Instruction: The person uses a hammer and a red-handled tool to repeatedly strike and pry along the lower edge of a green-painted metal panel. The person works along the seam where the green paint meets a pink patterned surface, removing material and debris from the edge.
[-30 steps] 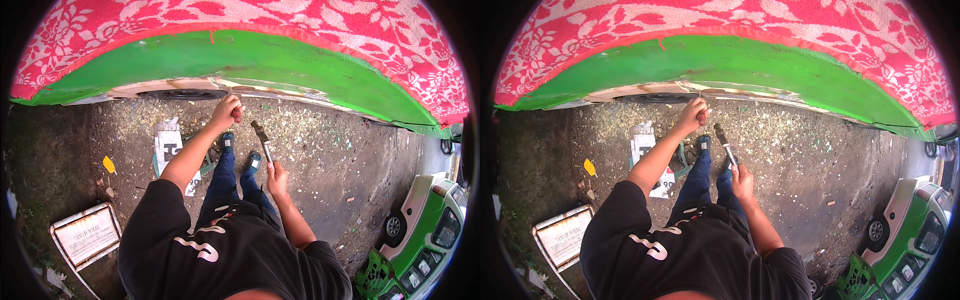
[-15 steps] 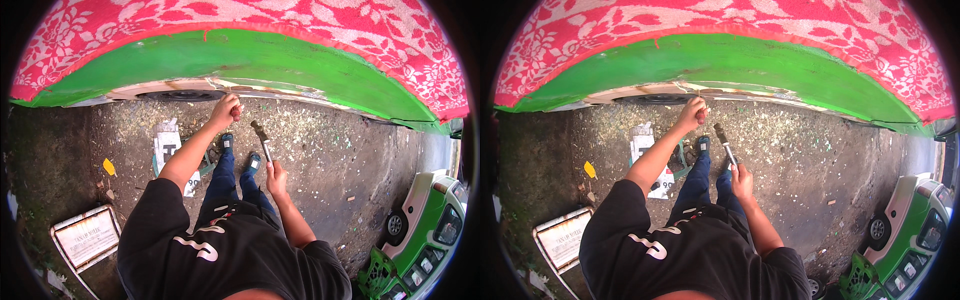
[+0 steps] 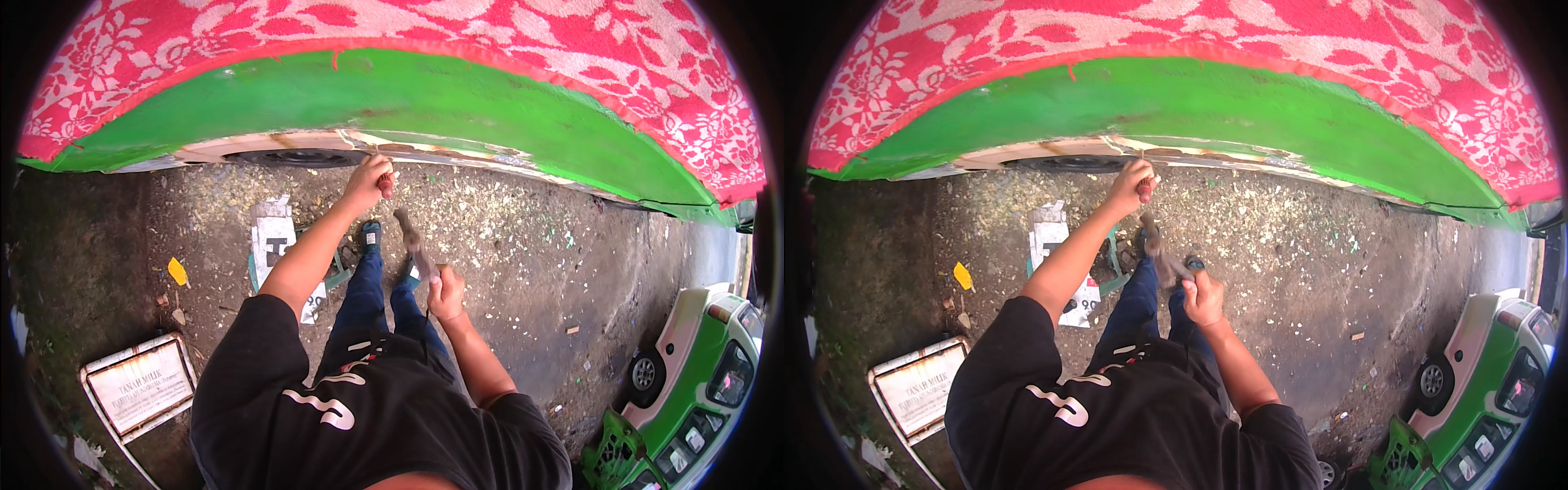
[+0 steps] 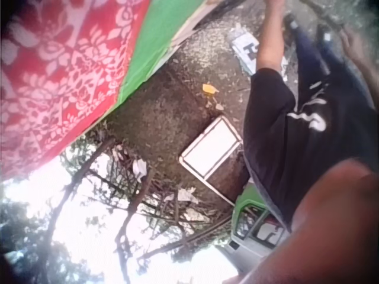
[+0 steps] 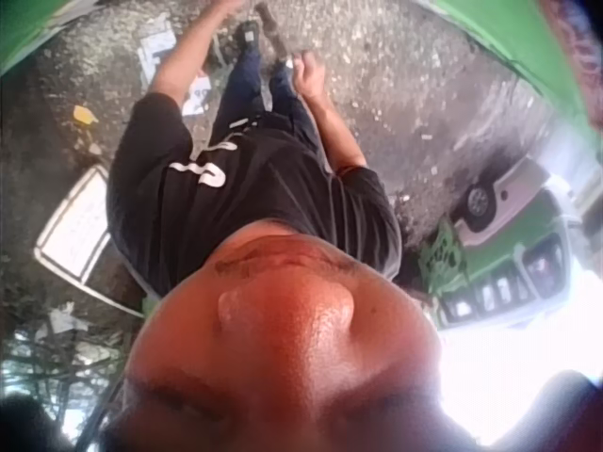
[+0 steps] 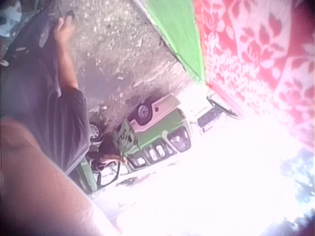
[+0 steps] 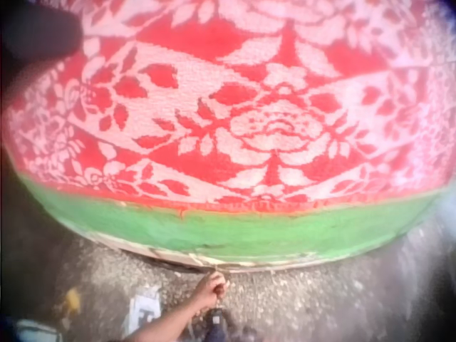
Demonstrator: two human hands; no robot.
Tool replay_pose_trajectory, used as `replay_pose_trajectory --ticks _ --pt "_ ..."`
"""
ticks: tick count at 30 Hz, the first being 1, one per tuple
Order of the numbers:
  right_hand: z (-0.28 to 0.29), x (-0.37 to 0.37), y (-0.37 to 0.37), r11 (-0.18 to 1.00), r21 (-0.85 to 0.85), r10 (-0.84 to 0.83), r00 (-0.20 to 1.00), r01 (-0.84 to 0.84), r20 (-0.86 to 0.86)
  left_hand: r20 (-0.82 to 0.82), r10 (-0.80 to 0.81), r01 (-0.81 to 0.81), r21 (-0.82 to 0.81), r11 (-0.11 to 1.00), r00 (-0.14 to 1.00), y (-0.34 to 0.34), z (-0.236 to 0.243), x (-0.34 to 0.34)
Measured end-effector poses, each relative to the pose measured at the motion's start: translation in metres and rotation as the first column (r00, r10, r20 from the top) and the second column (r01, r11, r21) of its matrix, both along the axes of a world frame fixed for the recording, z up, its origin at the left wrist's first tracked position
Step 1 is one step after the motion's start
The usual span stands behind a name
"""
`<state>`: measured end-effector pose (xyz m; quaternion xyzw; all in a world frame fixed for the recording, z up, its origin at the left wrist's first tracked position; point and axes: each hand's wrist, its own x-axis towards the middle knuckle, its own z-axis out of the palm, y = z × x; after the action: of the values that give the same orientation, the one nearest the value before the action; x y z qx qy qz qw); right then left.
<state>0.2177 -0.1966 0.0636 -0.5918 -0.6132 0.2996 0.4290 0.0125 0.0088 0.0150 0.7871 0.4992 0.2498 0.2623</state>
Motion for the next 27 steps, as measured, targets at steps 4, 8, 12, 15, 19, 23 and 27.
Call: replay_pose_trajectory --ticks 4,8,12,15,19,23,27 --pt "-0.030 -0.008 0.024 0.987 -0.162 0.022 0.977 0.013 0.212 0.027 -0.084 0.082 0.077 0.994 0.996 -0.002 -0.007 0.003" --pt "-0.017 -0.011 0.009 0.976 -0.210 -0.050 0.996 0.064 0.070 0.051 -0.022 0.019 0.063 0.998 0.998 -0.011 -0.010 -0.001" --pt "0.002 -0.003 0.001 0.973 -0.209 -0.104 0.995 0.100 -0.008 -0.012 0.019 -0.019 0.037 0.999 1.000 -0.007 -0.004 -0.005" --pt "0.002 0.003 0.001 0.952 -0.281 -0.118 0.993 0.120 0.024 0.014 0.008 -0.009 0.063 0.998 1.000 -0.006 0.002 0.000" --pt "0.005 0.001 0.001 0.953 -0.279 -0.107 0.992 0.119 0.059 0.031 0.004 -0.006 0.081 0.997 1.000 -0.003 0.000 0.000" --pt "0.003 -0.001 -0.001 0.949 -0.292 -0.101 0.991 0.122 0.084 0.007 -0.007 0.007 0.024 1.000 1.000 -0.002 0.001 0.000" --pt "0.009 -0.010 0.004 0.959 -0.251 -0.143 0.989 0.132 -0.024 0.001 -0.006 0.006 0.024 1.000 1.000 0.000 0.001 -0.004"
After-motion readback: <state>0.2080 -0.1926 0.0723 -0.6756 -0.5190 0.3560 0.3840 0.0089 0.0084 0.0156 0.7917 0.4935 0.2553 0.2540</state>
